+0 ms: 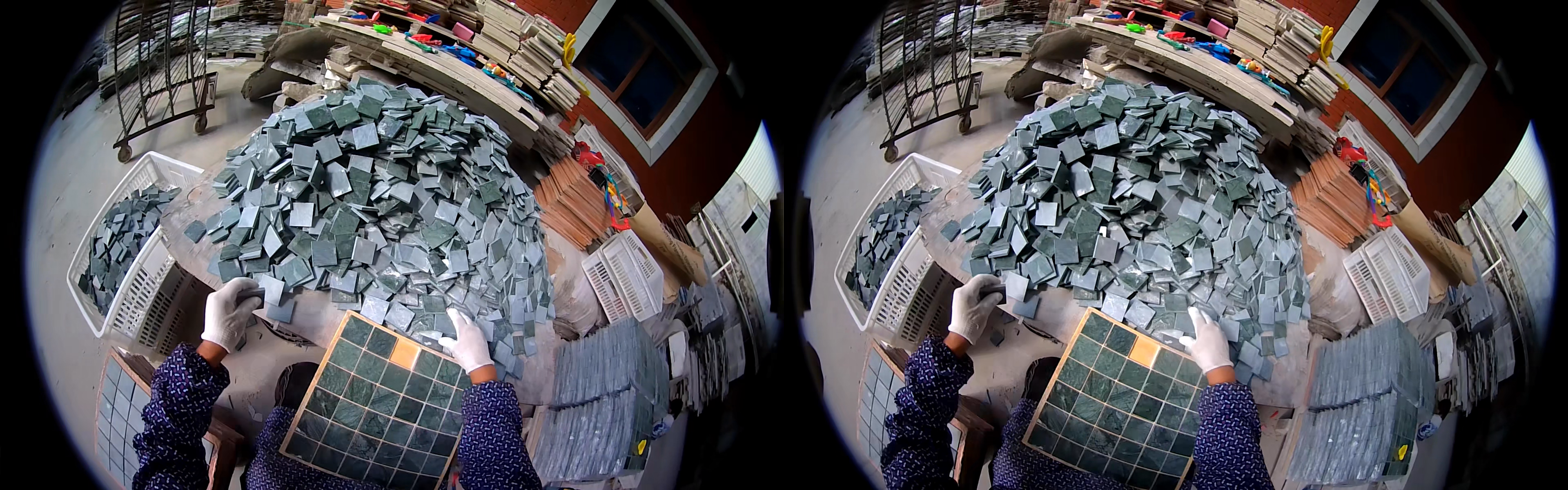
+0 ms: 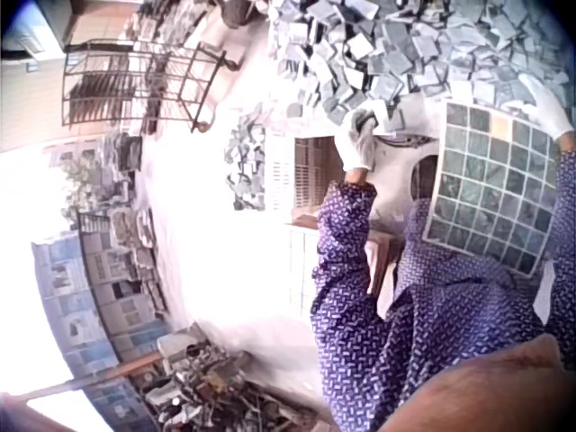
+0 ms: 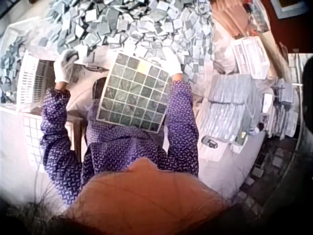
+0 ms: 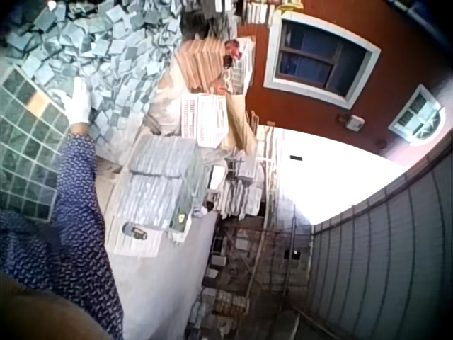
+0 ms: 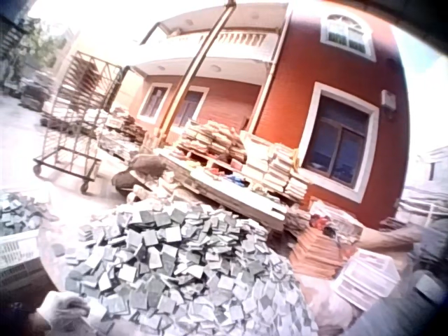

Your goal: The person places small square tiles into a grid frame, pressing them into place. They then cover the grid with an orange board, flip it over, and remove the frame to reveal the assembled tile sheet. The person repeats the process with additional tiles.

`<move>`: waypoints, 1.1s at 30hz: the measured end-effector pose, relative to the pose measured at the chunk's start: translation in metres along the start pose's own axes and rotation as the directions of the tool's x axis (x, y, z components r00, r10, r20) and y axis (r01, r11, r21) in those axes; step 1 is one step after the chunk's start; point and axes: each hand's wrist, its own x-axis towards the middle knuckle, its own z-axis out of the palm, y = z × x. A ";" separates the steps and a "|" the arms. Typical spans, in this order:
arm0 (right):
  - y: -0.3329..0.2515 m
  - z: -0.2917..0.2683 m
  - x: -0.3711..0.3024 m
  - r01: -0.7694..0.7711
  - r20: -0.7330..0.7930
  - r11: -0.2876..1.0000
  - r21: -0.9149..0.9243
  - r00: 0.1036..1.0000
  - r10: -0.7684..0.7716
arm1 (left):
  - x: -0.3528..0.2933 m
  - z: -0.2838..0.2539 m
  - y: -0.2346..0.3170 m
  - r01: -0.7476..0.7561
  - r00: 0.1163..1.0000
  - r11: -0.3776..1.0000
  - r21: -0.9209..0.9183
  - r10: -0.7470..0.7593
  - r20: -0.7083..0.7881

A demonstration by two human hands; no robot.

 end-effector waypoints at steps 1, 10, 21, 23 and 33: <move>0.013 -0.003 0.000 0.007 0.041 1.000 -0.015 0.999 -0.007 | 0.019 -0.038 -0.022 -0.005 0.986 0.999 0.045 0.012 -0.165; -0.042 0.009 -0.001 -0.013 -0.099 0.876 0.482 0.993 0.069 | -0.006 -0.403 -0.274 0.485 0.761 0.816 0.315 -0.216 -0.612; -0.076 0.040 -0.037 -0.015 -0.066 0.986 0.167 0.997 0.027 | -0.086 -0.033 -0.049 -0.001 0.994 0.991 0.134 -0.014 0.106; -0.089 0.037 -0.043 -0.111 0.034 0.991 0.081 0.994 0.108 | -0.101 0.015 -0.009 -0.203 0.970 0.968 0.145 0.179 0.167; -0.076 0.050 -0.043 0.043 0.007 0.997 0.059 0.999 -0.043 | -0.172 0.137 0.088 -0.434 0.660 0.865 -0.250 0.494 0.565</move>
